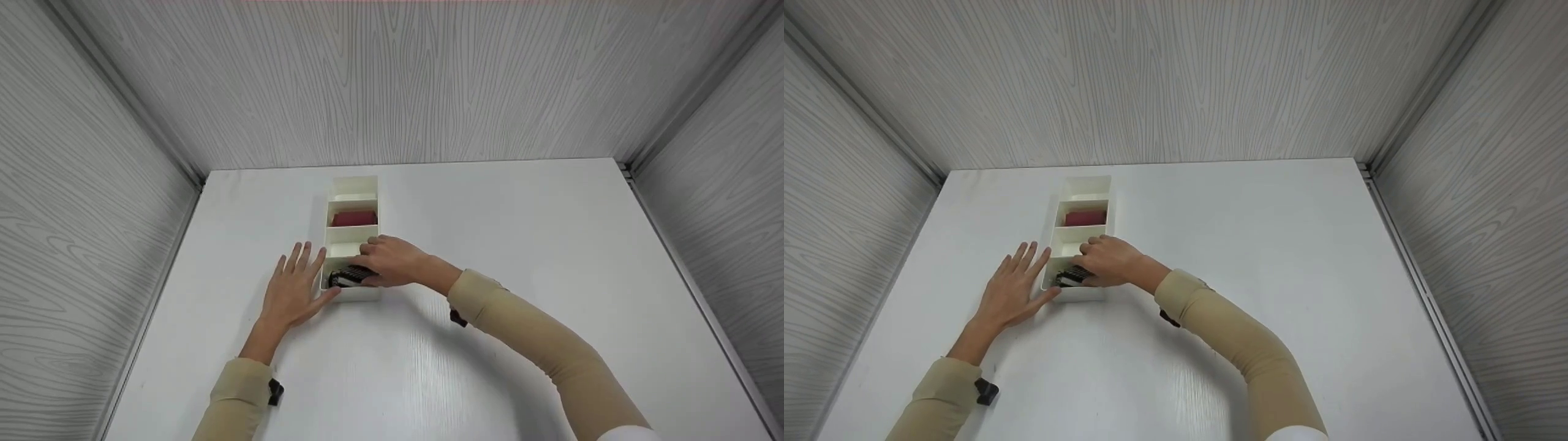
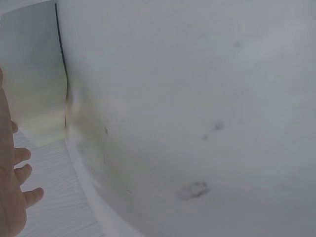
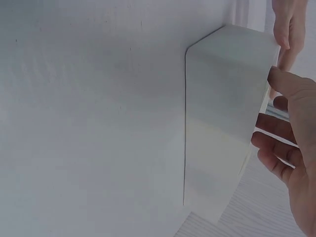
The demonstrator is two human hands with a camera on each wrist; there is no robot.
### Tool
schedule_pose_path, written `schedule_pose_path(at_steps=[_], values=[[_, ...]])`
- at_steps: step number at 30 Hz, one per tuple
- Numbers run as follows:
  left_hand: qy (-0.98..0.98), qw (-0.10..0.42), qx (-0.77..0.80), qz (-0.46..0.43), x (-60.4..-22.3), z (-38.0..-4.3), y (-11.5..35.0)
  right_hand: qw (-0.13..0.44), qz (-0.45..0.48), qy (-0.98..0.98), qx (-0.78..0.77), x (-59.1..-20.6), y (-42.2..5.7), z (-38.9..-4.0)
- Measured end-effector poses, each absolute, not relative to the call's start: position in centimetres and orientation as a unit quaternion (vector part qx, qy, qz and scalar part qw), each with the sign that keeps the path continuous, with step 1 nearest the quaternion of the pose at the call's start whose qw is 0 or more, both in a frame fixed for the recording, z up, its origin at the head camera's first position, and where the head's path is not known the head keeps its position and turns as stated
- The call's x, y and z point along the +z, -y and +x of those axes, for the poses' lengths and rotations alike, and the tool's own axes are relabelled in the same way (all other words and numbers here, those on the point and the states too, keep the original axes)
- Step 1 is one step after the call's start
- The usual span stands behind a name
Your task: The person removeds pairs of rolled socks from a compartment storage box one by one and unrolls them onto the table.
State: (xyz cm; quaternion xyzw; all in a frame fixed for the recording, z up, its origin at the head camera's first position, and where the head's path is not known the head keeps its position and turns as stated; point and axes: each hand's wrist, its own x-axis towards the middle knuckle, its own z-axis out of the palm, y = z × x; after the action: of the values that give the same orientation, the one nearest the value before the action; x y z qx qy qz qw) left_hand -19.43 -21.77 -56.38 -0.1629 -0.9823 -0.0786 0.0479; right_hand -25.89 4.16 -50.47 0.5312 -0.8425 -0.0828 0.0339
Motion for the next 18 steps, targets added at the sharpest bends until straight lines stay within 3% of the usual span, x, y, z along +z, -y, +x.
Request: schedule_pose_path(at_steps=[18], values=[[0.981,0.05,-0.091,-0.164,-56.8,-19.4,21.9,-0.016,0.507,0.851,-0.134,-50.9,-1.7,-26.4]])
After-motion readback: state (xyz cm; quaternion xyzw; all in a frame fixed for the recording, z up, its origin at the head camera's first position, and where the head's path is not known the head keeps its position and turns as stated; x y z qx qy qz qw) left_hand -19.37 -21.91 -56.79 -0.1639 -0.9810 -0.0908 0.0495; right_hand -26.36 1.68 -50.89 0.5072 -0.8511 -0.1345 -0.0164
